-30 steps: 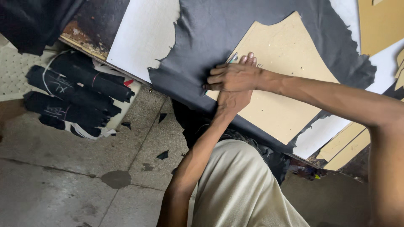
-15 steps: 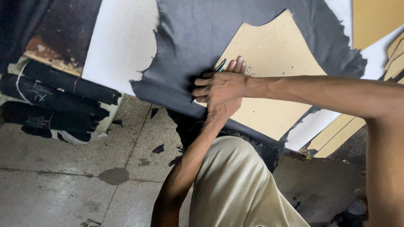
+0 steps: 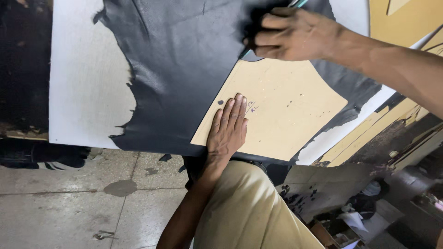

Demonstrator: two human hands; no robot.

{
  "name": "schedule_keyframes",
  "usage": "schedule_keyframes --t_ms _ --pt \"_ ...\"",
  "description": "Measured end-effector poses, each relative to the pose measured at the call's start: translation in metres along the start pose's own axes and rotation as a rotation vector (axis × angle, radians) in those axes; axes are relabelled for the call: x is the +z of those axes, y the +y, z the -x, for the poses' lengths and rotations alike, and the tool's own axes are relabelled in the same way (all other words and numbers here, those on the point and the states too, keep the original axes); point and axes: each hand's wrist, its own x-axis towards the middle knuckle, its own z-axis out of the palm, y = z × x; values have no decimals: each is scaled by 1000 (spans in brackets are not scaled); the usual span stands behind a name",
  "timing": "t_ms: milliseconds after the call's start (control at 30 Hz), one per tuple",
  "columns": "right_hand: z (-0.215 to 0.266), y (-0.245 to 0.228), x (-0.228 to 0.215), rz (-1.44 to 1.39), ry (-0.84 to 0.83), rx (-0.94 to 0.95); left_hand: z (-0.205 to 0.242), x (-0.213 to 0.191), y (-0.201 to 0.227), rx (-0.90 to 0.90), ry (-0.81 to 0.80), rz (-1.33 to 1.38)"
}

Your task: The person places a cardboard pattern on a black leather sheet, marks it with a pen, and cuts the leather along the pattern using a utility knife. The person repeats this process with different pattern pieces, removing the cut leather pieces and setting them aside.

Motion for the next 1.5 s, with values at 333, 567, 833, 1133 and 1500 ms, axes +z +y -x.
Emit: schedule_keyframes --t_ms 333,567,833,1133,1500 --pt "18 -79 16 -783 504 617 0 3 1 -9 6 32" --pt "11 -94 16 -593 400 646 3 6 1 14 2 -20" --pt "32 -87 18 -413 287 544 2 6 2 5 30 33" --pt "70 -70 38 -234 101 371 7 15 3 6 45 68" --pt "79 -28 25 -68 37 221 9 18 4 7 62 20"
